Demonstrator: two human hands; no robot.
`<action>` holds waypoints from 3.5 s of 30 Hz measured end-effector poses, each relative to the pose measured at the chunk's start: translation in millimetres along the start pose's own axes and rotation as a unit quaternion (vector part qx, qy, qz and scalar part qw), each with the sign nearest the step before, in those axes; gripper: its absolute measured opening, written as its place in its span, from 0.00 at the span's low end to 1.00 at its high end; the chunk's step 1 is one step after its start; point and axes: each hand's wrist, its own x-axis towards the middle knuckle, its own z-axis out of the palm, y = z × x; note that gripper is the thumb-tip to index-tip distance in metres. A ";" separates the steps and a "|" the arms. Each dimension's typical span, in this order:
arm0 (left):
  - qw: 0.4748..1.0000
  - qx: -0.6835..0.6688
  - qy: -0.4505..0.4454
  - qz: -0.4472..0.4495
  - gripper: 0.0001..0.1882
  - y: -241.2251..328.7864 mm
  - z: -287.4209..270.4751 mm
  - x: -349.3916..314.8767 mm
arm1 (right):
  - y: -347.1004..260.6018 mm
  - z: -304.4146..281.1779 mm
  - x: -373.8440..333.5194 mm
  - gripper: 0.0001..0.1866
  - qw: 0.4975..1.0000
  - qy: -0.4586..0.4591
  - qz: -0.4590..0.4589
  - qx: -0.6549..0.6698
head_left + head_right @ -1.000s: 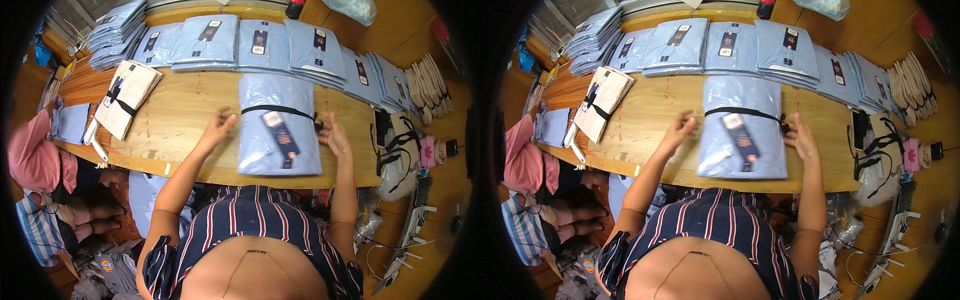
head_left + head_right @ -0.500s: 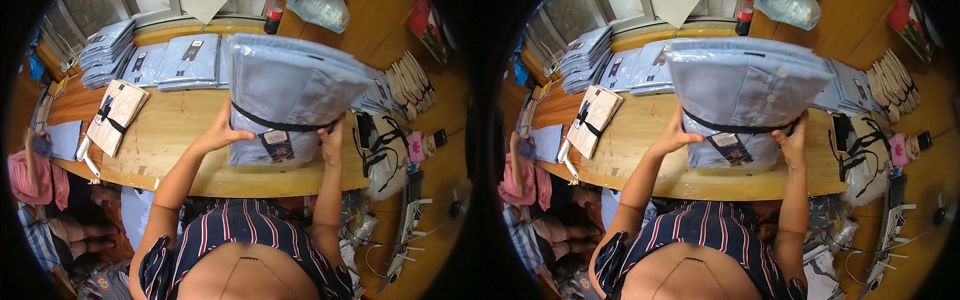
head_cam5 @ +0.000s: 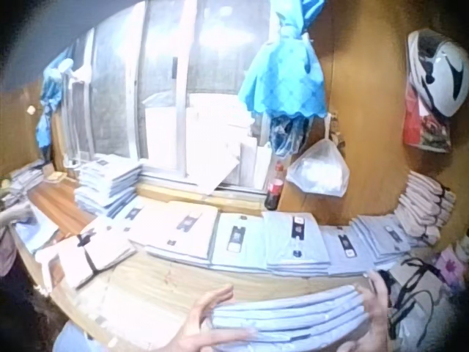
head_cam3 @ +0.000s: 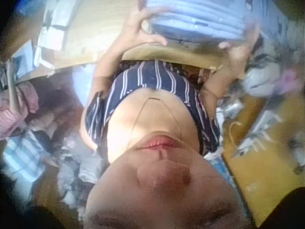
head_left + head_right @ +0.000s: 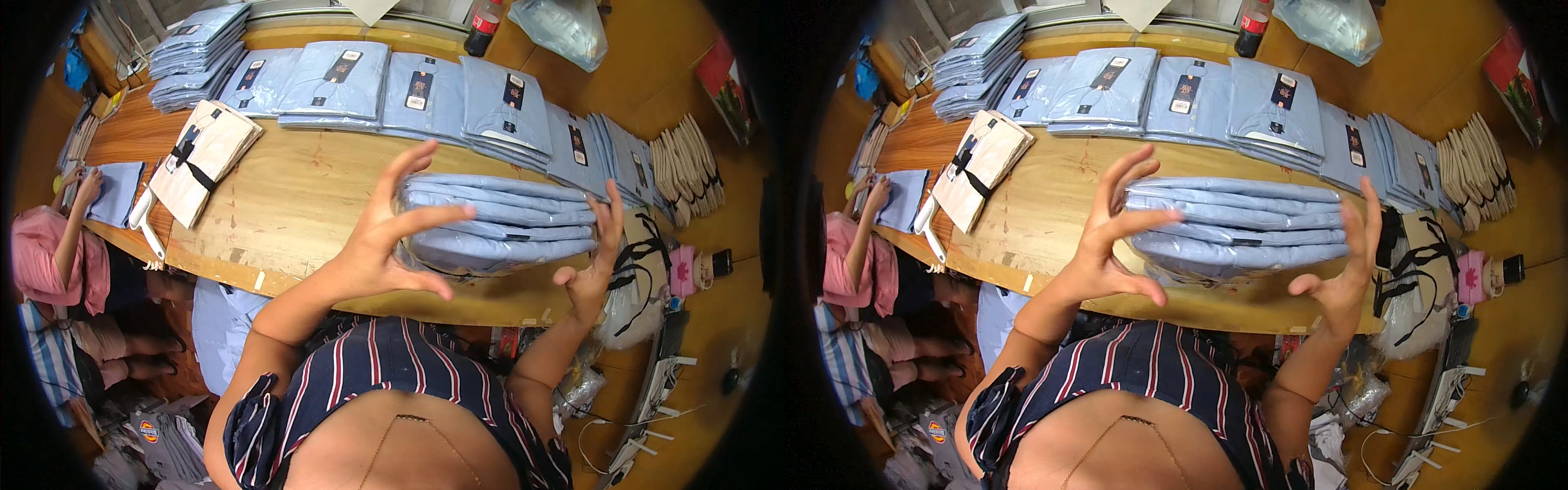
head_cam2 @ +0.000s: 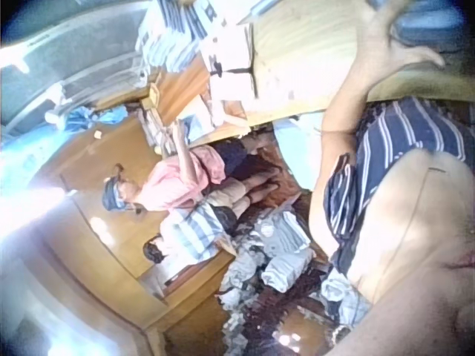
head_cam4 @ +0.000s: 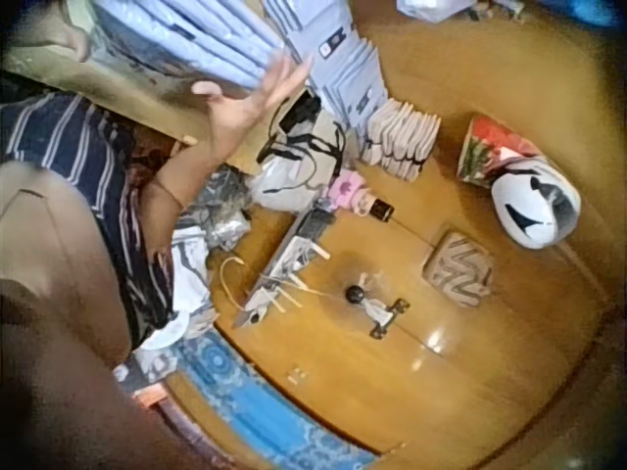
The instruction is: The person bundles stacks of packaged shirts using black elastic straps. They place a stack on the table, wrap a strap around the center, and secure it before moving the bundle aside.
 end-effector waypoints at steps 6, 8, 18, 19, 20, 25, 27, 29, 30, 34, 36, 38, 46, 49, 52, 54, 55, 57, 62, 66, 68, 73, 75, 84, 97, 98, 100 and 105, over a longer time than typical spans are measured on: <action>0.992 0.081 0.090 0.037 0.29 -10.8 18.9 -11.9 | -57.7 18.7 32.8 0.38 0.940 -0.216 -0.074 -0.252; 0.991 0.094 0.086 0.045 0.27 -10.6 17.8 -13.6 | -59.0 23.7 29.7 0.36 0.940 -0.229 -0.074 -0.241; 0.935 0.017 0.231 -0.267 0.53 -67.2 45.2 -69.5 | 5.5 34.4 64.9 0.27 0.960 -0.167 -0.007 -0.225; 0.901 -0.020 0.267 -0.342 0.53 -84.9 57.6 -86.5 | 24.2 37.8 76.4 0.26 0.956 -0.171 0.035 -0.234; 0.859 -0.065 0.301 -0.409 0.53 -96.1 69.1 -96.3 | 44.7 40.5 82.3 0.26 0.950 -0.191 0.092 -0.229; 0.738 -0.350 0.253 -0.519 0.52 -75.4 129.2 -80.6 | 253.1 49.4 3.2 0.30 0.887 -0.293 0.305 -0.183; 0.802 -0.202 0.272 -0.492 0.49 -88.2 157.3 -82.2 | 255.1 61.5 -48.3 0.30 0.889 -0.261 0.375 -0.020; 0.789 -0.023 0.258 -0.557 0.47 -99.7 165.6 -83.6 | 236.6 47.3 -97.7 0.30 0.879 -0.193 0.424 0.098; 0.757 -0.030 0.257 -0.600 0.47 -87.8 162.5 -79.0 | 237.8 33.5 -112.8 0.31 0.879 -0.190 0.422 0.114; 0.727 -0.360 0.177 -0.558 0.58 -83.8 157.4 -87.0 | 216.5 34.2 -126.1 0.31 0.884 -0.206 0.392 0.152; 0.730 -0.291 0.244 -0.568 0.59 -60.9 162.3 -80.2 | 203.6 41.8 -122.1 0.32 0.884 -0.235 0.368 0.166; 0.725 -0.125 0.286 -0.613 0.53 -49.1 169.2 -86.3 | 191.3 45.2 -120.4 0.32 0.882 -0.259 0.347 0.184; 0.671 0.003 0.421 -0.610 0.55 19.9 170.4 -148.4 | 142.7 50.4 -100.9 0.34 0.862 -0.376 0.225 0.254; 0.623 -0.251 0.559 -0.486 0.55 72.0 152.3 -187.2 | 116.6 64.8 -88.3 0.37 0.800 -0.430 0.202 0.366; 0.652 -0.374 0.556 -0.354 0.50 105.6 161.6 -250.9 | 66.6 82.9 -83.2 0.40 0.776 -0.479 0.150 0.382; 0.635 -0.352 0.603 -0.330 0.46 160.3 167.8 -281.8 | 14.8 102.3 -91.4 0.40 0.786 -0.484 0.107 0.371; 0.612 -0.340 0.642 -0.313 0.44 174.1 174.0 -305.3 | -17.5 112.1 -99.3 0.40 0.762 -0.513 0.076 0.387; 0.570 -0.310 0.722 -0.242 0.38 201.3 197.4 -342.1 | -84.9 117.6 -109.6 0.40 0.706 -0.570 0.016 0.420; 0.417 -0.368 0.830 -0.032 0.26 275.9 272.4 -440.3 | -256.3 103.6 -170.3 0.41 0.487 -0.716 -0.131 0.483; 0.379 -0.157 0.908 0.087 0.32 345.5 329.7 -467.6 | -376.7 72.9 -225.9 0.42 0.333 -0.690 -0.365 0.528; 0.323 -0.050 0.931 0.162 0.34 375.4 330.6 -468.7 | -434.6 56.5 -252.9 0.38 0.230 -0.685 -0.379 0.579; 0.151 0.169 0.944 0.240 0.30 446.7 381.0 -501.3 | -503.7 26.1 -282.4 0.32 0.295 -0.572 -0.452 0.618; 0.074 0.239 0.937 0.242 0.26 476.5 398.5 -509.6 | -503.6 30.1 -281.8 0.31 0.299 -0.571 -0.476 0.598; -0.030 0.327 0.905 0.272 0.17 556.3 478.0 -629.9 | -474.7 93.4 -274.3 0.33 0.432 -0.608 -0.538 0.393; -0.214 0.232 0.949 0.004 0.49 661.1 545.1 -682.2 | -277.0 230.5 -296.1 0.37 0.435 -0.659 -0.609 -0.079; -0.189 0.222 0.957 -0.009 0.45 658.5 548.4 -684.0 | -257.4 234.0 -297.9 0.38 0.421 -0.673 -0.597 -0.117; -0.113 0.193 0.974 -0.047 0.37 657.8 522.7 -699.3 | -216.5 227.9 -303.7 0.34 0.389 -0.693 -0.572 -0.203; -0.045 0.270 0.951 -0.143 0.30 621.8 441.7 -724.2 | -187.3 185.5 -321.1 0.28 0.419 -0.800 -0.420 -0.096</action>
